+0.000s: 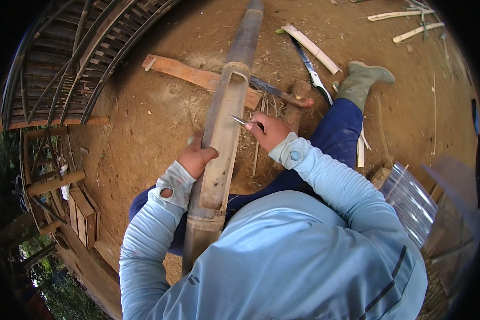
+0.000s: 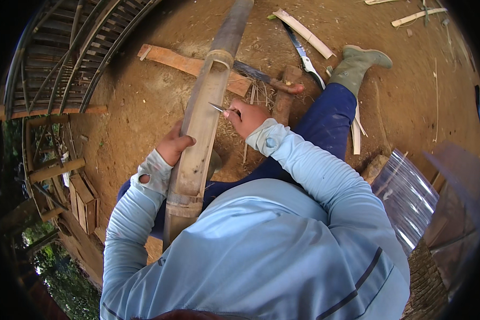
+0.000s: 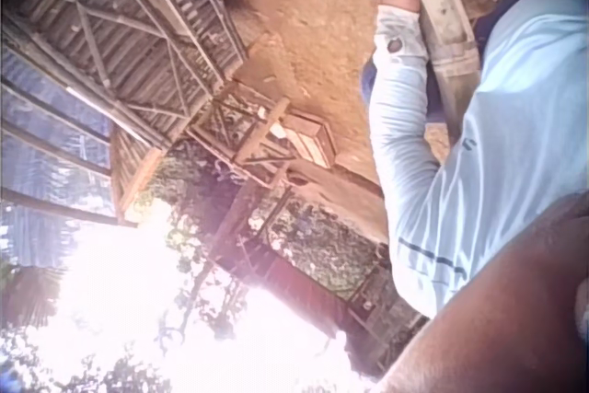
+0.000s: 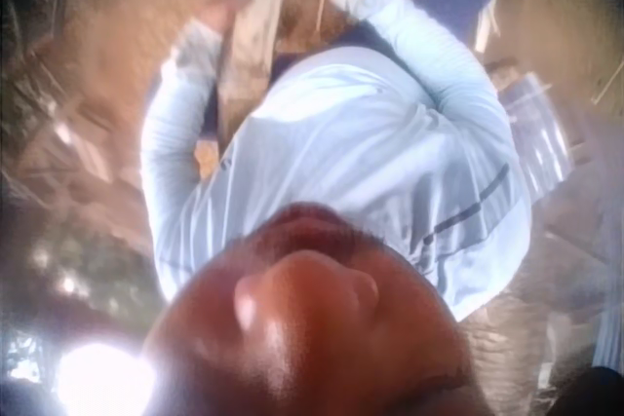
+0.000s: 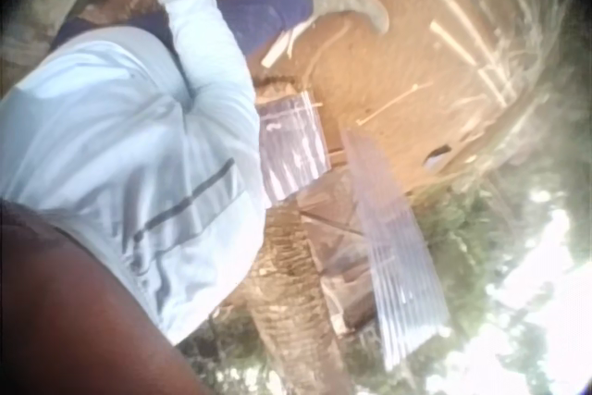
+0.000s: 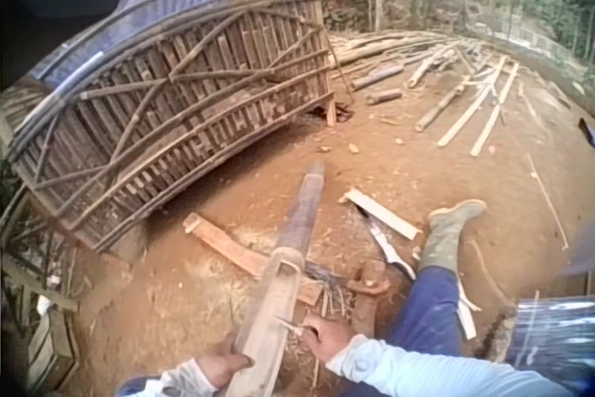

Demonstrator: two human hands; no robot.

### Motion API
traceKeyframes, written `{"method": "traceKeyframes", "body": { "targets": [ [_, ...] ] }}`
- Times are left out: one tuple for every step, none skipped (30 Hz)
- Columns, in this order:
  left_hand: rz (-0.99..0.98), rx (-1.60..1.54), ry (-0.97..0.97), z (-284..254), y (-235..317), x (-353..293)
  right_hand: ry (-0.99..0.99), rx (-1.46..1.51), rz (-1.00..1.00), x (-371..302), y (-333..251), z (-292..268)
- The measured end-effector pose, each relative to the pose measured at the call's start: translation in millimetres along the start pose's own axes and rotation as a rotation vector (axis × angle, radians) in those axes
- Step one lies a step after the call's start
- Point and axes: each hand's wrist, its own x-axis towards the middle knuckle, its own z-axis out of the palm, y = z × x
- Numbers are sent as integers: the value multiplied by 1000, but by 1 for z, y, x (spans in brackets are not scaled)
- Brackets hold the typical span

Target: The person sits on the ground and uses a knife to carve and shape a long piece of bamboo. They hold the bamboo with one hand and carefully remove material with the other, creating a hollowed section.

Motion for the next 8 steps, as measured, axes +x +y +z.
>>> {"method": "traceKeyframes", "body": {
  "targets": [
    [12,10,3,2,1,-2,2,-16,-18,-2,-1,1],
    [5,11,-12,1,4,-3,2,34,15,0,-5,-1],
    [-2,13,-26,0,8,-3,13,40,32,6,-3,-1],
    [-6,17,-41,1,11,-3,27,46,48,14,-1,-2],
    [-9,12,-33,2,11,-4,42,51,65,18,0,-3],
    [-12,8,-26,3,10,-4,12,31,61,16,2,-3],
    [-14,7,-15,2,11,-4,-17,12,54,15,3,-1],
    [-13,6,-12,1,11,-4,-46,-6,46,11,4,0]
  ]
}}
